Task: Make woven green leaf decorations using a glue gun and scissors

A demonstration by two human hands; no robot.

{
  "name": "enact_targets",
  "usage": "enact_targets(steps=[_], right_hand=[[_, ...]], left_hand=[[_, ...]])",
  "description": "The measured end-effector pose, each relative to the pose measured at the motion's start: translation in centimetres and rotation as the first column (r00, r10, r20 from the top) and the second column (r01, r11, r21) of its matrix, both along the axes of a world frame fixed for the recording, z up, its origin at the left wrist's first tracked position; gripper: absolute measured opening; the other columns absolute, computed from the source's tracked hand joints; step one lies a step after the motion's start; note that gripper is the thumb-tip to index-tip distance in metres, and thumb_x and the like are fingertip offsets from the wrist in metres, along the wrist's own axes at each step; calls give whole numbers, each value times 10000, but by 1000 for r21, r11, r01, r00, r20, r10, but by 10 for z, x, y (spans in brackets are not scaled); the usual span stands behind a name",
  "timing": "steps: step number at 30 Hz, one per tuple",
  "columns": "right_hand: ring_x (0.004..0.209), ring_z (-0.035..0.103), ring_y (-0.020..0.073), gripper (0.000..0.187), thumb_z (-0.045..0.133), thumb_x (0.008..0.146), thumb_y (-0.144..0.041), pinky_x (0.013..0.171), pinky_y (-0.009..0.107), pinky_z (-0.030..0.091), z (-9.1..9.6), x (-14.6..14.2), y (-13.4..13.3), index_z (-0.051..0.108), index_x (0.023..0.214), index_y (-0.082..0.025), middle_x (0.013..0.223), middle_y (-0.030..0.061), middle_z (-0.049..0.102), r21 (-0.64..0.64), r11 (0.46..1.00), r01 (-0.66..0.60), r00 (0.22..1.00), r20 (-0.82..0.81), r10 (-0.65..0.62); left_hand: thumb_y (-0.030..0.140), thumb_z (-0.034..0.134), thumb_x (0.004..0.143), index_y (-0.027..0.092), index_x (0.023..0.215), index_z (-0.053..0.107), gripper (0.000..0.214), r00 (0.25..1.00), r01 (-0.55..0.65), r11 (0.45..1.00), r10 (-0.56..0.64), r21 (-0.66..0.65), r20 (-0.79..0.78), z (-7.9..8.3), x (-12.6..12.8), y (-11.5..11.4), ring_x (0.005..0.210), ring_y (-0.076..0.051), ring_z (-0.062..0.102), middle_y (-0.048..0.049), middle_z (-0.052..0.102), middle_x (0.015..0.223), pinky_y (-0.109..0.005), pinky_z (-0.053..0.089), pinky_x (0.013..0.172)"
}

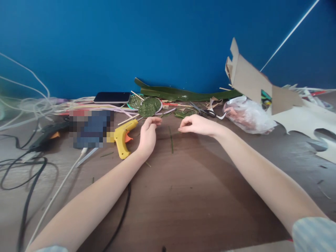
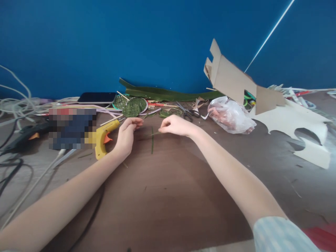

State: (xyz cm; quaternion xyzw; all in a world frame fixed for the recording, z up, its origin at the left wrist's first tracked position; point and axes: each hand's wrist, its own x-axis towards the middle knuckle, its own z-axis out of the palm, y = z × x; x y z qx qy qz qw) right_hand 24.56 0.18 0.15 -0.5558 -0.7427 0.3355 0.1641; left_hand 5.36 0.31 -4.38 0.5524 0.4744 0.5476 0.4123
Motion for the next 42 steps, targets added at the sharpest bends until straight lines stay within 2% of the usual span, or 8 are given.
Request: enact_targets(steps=[6,13,17,21,28,31,37,42], right_hand=[[640,548,143,164,622,692,-311,591,268,378,-16,-10,1,603,598,-179,695,22,644,80,994,76,991,107,-84],[614,525,128,180,641,670,-315,566,251,360,-16,-11,0,568,586,-174,692,22,624,81,992,99,981,162,-111],[608,510,126,186,633,689,-318,560,249,350,-14,-13,-1,557,595,-176,676,15,609,72,994,86,978,185,-98],[583,489,118,187,638,693,-329,541,246,336,-15,-13,0,562,610,-180,649,3,595,67,996,61,982,176,-72],[569,480,111,184,674,662,-329,528,244,331,-18,-10,3,585,609,-178,621,-8,583,64,996,60,986,152,-69],[567,475,106,188,688,648,-327,527,244,326,-18,-9,4,587,598,-177,618,-15,580,70,997,40,990,135,-50],[562,471,102,203,702,638,-332,524,245,324,-18,-10,4,580,587,-178,627,-16,586,87,995,45,990,126,-55],[574,484,107,212,702,642,-340,528,245,326,-19,-12,4,577,590,-176,649,-6,597,124,992,38,991,122,-53]], left_hand=[[92,367,625,147,765,587,266,993,2,1000,0,-16,119,-3,-1,4,781,-147,588,-47,632,802,-319,448,835],[74,357,608,143,766,584,285,989,8,999,-3,-31,151,3,0,4,765,-135,587,-35,634,791,-310,450,833],[55,333,616,150,787,592,324,992,106,994,-103,38,-67,13,1,-2,779,-134,596,-26,654,822,-309,463,825],[24,309,597,152,793,621,389,902,223,975,-199,19,-383,22,1,-8,770,-131,608,-17,673,825,-302,478,808],[21,299,588,134,777,648,413,844,277,953,-304,-125,-441,39,-10,4,765,-130,639,-21,702,810,-286,505,790],[17,295,597,146,793,665,438,738,332,930,-361,-159,-569,45,-16,7,785,-126,644,-8,709,834,-271,502,807],[34,318,648,148,919,687,472,423,513,840,-428,-178,-799,47,-22,6,832,-129,631,-17,709,912,-254,489,821],[26,309,667,162,951,690,494,309,596,796,-349,-106,-885,45,-25,9,973,-136,596,-16,687,1014,-261,434,918]])
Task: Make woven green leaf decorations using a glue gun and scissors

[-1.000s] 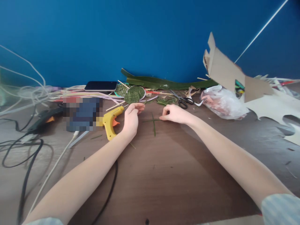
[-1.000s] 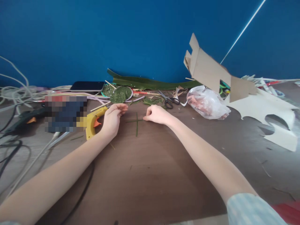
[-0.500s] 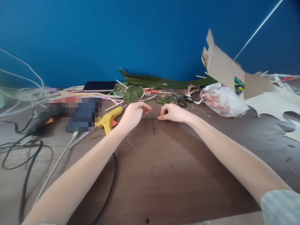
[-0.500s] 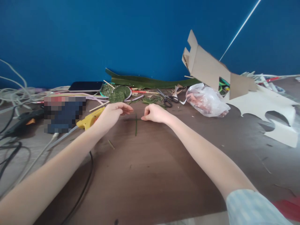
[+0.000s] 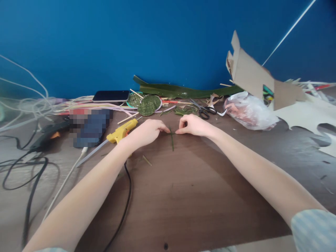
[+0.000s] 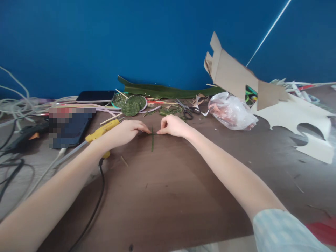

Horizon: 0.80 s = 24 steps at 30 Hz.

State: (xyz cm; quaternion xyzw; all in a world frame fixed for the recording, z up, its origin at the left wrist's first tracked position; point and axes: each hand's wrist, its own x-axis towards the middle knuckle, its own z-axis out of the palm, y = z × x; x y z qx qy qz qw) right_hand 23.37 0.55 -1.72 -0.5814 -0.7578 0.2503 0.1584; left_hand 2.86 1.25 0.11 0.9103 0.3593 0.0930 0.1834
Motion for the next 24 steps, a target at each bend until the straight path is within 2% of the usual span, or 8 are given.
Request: enact_targets(steps=[8,15,18,21,22,24], right_hand=[[569,479,105,227,699,636,-360,530,242,327,-2,1,1,565,598,-181,642,-12,594,4,1000,0,1000,-2,0],[568,480,111,241,693,636,-380,535,250,329,0,3,1,558,603,-183,636,-11,592,-4,1000,-4,1000,-18,4],[614,509,135,261,641,688,-426,573,268,355,4,14,7,582,636,-177,678,16,613,71,993,97,993,-68,-92],[667,546,159,217,602,728,-372,626,290,388,6,33,15,610,691,-158,728,50,637,171,938,301,947,-168,-273],[684,556,165,181,608,723,-332,644,296,397,6,39,18,622,705,-152,733,56,642,178,919,352,930,-176,-322],[689,565,168,120,617,705,-269,655,297,408,4,48,21,635,708,-150,728,55,644,158,913,376,924,-138,-356]], left_hand=[[-18,322,636,226,1002,682,568,978,167,978,-148,124,-148,-5,1,4,1007,-146,563,17,662,1085,-289,399,922],[-20,331,668,227,994,680,538,970,198,964,-165,180,-180,-10,1,2,999,-161,555,4,666,1063,-310,389,850],[-17,335,668,222,976,684,523,973,185,968,-156,172,-168,-8,1,1,1006,-168,557,-4,663,1071,-322,385,859],[-14,335,671,224,958,688,514,976,175,970,-149,167,-159,-8,1,0,1010,-171,560,1,666,1065,-328,381,871],[-13,336,672,225,954,689,511,977,172,971,-146,166,-158,-8,1,0,1010,-172,560,3,667,1063,-329,381,872],[-15,333,670,220,952,688,511,977,167,973,-142,162,-158,-8,1,0,1009,-171,560,2,665,1064,-329,381,872]])
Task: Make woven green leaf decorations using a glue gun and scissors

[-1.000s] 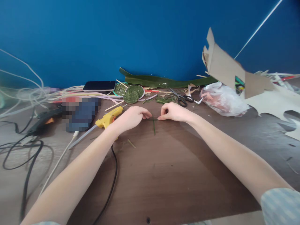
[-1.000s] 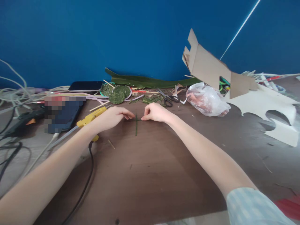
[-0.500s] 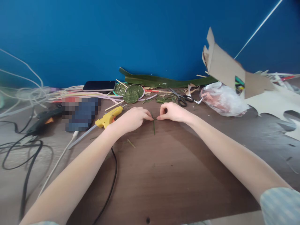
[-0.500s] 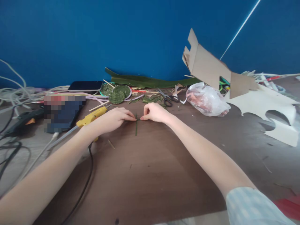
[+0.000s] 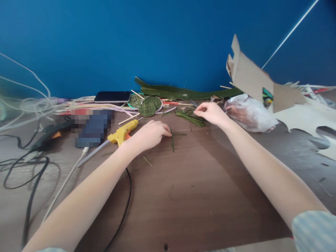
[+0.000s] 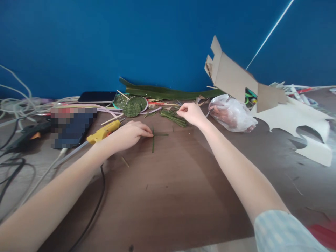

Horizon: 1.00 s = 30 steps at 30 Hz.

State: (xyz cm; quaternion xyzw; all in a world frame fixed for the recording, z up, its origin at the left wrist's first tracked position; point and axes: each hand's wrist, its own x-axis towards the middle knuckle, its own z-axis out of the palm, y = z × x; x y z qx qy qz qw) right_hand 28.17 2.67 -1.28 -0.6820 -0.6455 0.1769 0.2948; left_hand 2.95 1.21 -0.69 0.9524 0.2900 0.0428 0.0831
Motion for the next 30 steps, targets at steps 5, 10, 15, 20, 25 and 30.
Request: enact_targets(steps=[5,10,15,20,25,30], right_hand=[[618,543,146,121,649,678,-289,583,276,386,-6,3,0,637,697,-170,703,29,628,-102,995,-9,992,126,21],[617,538,141,91,623,700,-257,583,270,378,-8,1,0,626,702,-167,703,25,624,-121,992,-27,986,158,46],[658,562,152,68,616,699,-226,629,279,408,-7,4,2,621,693,-159,716,39,635,-108,994,-14,995,97,24],[683,580,166,80,604,698,-224,656,294,427,-9,9,7,621,722,-150,716,53,643,-73,997,1,1000,5,0],[703,587,183,66,599,677,-200,675,313,434,-8,9,7,629,713,-153,716,54,648,-25,999,38,999,9,-37],[715,596,189,44,597,681,-199,701,317,442,-1,8,3,611,664,-162,717,59,649,63,993,102,995,-12,-102]], left_hand=[[-11,334,676,202,958,687,499,1000,-7,999,7,-33,14,-2,0,0,994,-174,566,-12,661,1063,-337,381,885],[-8,328,672,198,956,688,503,1000,-22,999,23,-34,21,-3,0,1,1005,-183,562,-13,662,1065,-349,380,897],[-7,322,667,201,958,689,513,999,-26,999,27,-34,29,-3,0,1,998,-175,565,-5,662,1067,-336,382,907],[-3,333,664,195,939,696,497,999,-19,999,21,-35,45,-4,0,2,984,-182,573,-17,664,1060,-346,391,896],[-10,338,662,202,935,700,500,999,-17,998,19,-52,43,-4,0,2,980,-184,573,-24,661,1061,-350,393,892],[-7,348,678,220,948,700,499,1000,-26,998,26,-57,13,-4,-1,3,988,-181,561,-14,651,1072,-338,385,891]])
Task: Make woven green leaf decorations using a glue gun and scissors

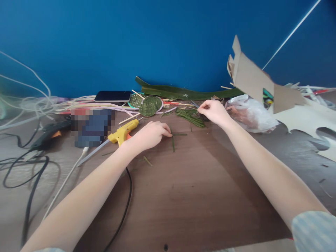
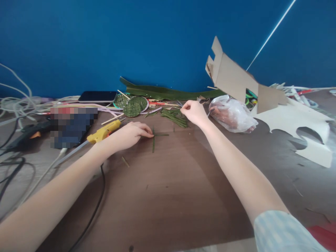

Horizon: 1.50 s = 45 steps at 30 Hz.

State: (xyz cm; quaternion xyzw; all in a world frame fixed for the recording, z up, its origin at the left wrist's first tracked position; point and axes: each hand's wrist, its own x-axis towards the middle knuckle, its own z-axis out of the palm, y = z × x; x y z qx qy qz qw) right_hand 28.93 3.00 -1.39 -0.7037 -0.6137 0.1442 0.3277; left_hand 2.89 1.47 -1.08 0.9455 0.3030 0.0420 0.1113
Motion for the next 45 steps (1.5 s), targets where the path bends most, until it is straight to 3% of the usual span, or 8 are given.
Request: enact_targets(steps=[6,10,15,24,30,34,38,45], right_hand=[[677,587,179,67,565,730,-232,666,322,448,5,-5,0,587,714,-171,694,66,638,147,980,131,975,-200,-100],[579,543,136,104,570,747,-256,595,284,422,8,-22,-7,576,720,-156,620,38,602,-11,993,-121,925,-364,109],[534,506,121,217,526,802,-322,596,276,389,8,-32,-13,530,651,-166,576,19,578,-50,969,-240,958,-175,228],[601,543,172,248,524,807,-353,617,301,387,-2,-20,-8,569,635,-180,604,40,602,-28,1000,4,995,99,-1],[932,515,281,188,568,783,-314,762,387,384,-16,-15,-5,621,663,-179,887,110,595,134,991,17,952,302,-57],[807,522,225,191,565,774,-310,737,362,381,-11,-17,-4,607,642,-178,775,73,574,229,973,-36,992,128,6],[614,488,148,234,551,767,-353,624,298,363,-2,-28,-7,597,632,-168,623,16,563,159,970,-185,969,-138,207],[561,487,139,197,579,753,-318,579,274,337,-15,-53,-18,580,619,-174,598,15,585,27,974,-224,975,20,223]], left_hand=[[6,345,708,259,986,698,516,999,-29,999,28,22,15,-2,-3,0,977,-195,510,-40,604,1037,-350,379,865],[23,345,726,268,1008,694,511,998,-68,998,68,3,8,0,-3,-2,904,-194,485,-54,567,931,-339,385,822],[18,347,723,244,1010,696,505,998,-70,997,71,-40,1,4,-2,-5,907,-204,484,-63,584,934,-340,378,838],[0,334,688,263,1042,681,561,994,-83,996,80,-37,-69,4,-1,-4,918,-206,478,-56,583,956,-343,356,849],[0,324,698,272,1057,673,570,992,-93,994,88,-52,-91,6,-2,-6,917,-204,474,-55,584,969,-336,352,844],[6,335,706,280,1068,668,563,991,-88,995,82,-53,-110,8,-1,-6,913,-200,477,-52,588,967,-331,352,837],[6,340,715,277,1091,656,562,989,-76,995,67,-57,-131,8,-1,-5,913,-191,483,-53,584,955,-312,359,827],[16,330,732,299,1097,650,563,985,-83,996,75,-45,-153,9,-1,-6,900,-190,487,-49,580,963,-314,356,823]])
